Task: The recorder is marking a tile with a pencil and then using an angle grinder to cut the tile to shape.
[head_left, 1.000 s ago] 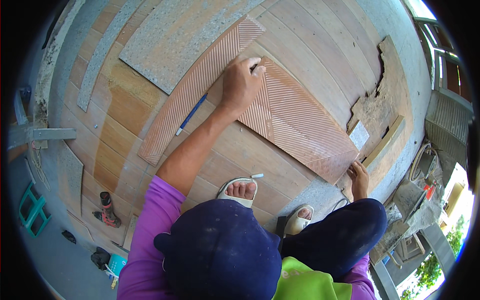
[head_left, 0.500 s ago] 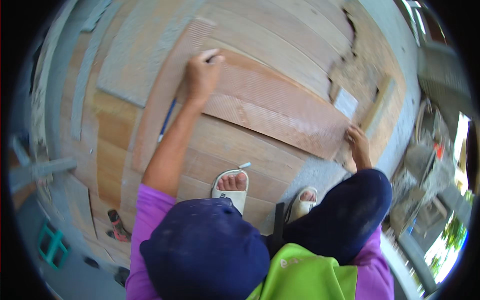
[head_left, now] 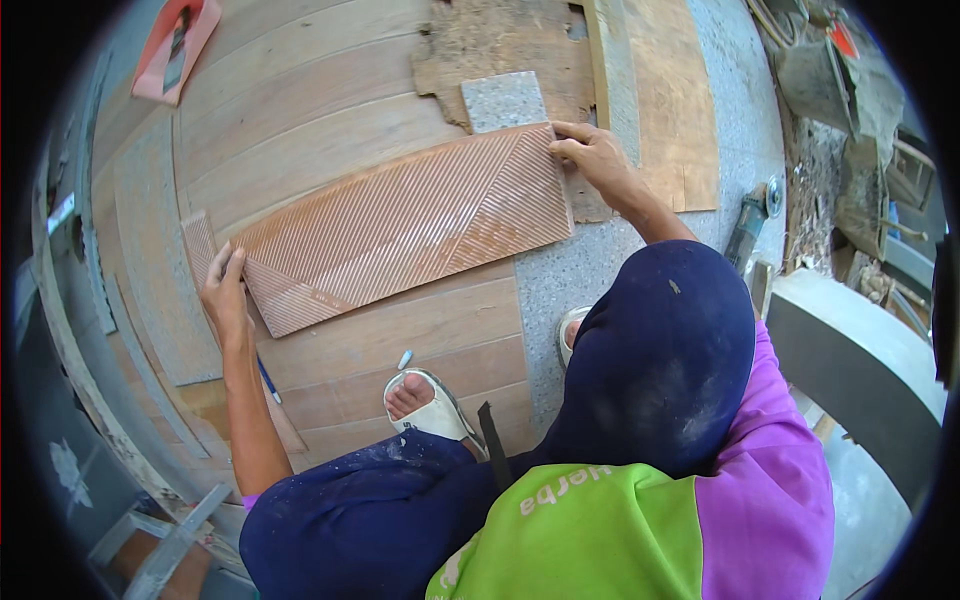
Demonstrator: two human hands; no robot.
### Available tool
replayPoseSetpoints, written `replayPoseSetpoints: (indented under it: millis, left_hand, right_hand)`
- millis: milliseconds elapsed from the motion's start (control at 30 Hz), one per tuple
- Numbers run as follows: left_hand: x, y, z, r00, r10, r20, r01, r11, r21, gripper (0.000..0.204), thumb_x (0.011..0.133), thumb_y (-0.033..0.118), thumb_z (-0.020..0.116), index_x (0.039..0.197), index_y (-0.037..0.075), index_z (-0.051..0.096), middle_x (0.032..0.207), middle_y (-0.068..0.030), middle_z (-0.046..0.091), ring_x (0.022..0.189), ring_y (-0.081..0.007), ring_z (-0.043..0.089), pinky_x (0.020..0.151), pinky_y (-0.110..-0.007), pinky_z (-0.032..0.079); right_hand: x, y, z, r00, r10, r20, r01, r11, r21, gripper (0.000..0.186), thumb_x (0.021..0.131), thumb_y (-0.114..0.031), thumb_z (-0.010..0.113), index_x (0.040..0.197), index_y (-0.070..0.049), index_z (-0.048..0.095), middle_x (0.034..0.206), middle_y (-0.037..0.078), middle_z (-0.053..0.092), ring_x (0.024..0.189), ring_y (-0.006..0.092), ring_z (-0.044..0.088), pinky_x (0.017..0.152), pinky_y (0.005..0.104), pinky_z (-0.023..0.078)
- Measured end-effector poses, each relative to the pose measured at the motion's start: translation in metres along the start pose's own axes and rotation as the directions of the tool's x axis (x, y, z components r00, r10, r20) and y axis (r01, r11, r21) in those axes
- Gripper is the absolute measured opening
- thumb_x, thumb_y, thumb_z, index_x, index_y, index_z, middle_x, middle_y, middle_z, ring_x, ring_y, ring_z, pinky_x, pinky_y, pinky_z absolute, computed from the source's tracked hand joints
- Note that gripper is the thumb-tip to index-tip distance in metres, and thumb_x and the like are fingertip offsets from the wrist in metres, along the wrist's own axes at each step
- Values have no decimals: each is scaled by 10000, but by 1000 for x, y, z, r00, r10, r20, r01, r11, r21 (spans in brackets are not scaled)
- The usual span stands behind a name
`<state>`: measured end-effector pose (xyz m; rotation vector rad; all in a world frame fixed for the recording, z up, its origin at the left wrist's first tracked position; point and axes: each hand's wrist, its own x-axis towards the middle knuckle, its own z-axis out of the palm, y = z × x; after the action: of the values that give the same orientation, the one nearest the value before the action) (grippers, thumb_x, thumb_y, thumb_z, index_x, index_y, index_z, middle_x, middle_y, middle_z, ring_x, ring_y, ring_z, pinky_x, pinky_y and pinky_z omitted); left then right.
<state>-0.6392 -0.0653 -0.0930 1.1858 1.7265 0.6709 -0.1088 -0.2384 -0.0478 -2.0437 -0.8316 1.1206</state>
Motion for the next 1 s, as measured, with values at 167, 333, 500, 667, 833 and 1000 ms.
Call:
replayPoseSetpoints:
  millis: [167,333,500,667,833,1000]
  left_hand:
    - [-12,-14,-13,998,-42,-40,45,997,65,456,998,258,760,1341,-37,705,1193,-102,734,1033,-169,670,840,-294,515]
    - [-34,-35,-26,995,-96,-25,97,993,67,367,1010,248,755,1265,-15,735,993,-13,694,871,-106,623,755,-265,514]
    - [-60,-35,-37,989,-148,5,147,985,94,318,1012,235,752,1228,1,742,928,15,656,844,-99,611,743,-266,533]
    - [-72,-33,-44,974,-227,-9,226,962,151,302,1002,239,760,1216,27,735,921,11,673,826,-109,620,745,-284,536]
    - [-84,-31,-37,952,-304,-14,304,949,86,298,1018,229,735,1222,13,719,977,-9,682,862,-141,625,786,-342,568]
    - [-88,-29,-34,931,-357,-76,364,925,108,329,1033,227,714,1265,-5,691,1024,-29,680,929,-169,644,815,-392,598]
  right_hand:
    - [-22,23,0,995,-95,27,98,978,-184,427,957,-171,670,1332,30,708,1228,198,736,1130,272,693,994,361,520]
    - [-53,52,-6,984,-180,15,180,979,-98,387,950,-182,664,1251,56,719,1116,241,720,1060,378,679,956,417,518]
    - [-83,73,-3,976,-218,-14,217,975,-39,343,963,-155,616,1218,50,719,1049,248,673,1042,421,645,945,496,506]
    - [-104,80,-6,990,-128,59,126,992,24,334,974,-140,602,1224,51,711,1087,256,667,1094,422,627,966,502,496]
    - [-115,99,-1,992,-122,42,120,992,42,331,974,-138,618,1234,43,712,1086,254,674,1073,426,635,948,488,501]
    - [-123,122,11,990,-136,48,135,991,20,334,962,-131,639,1242,30,725,1071,256,689,1038,430,657,911,477,519]
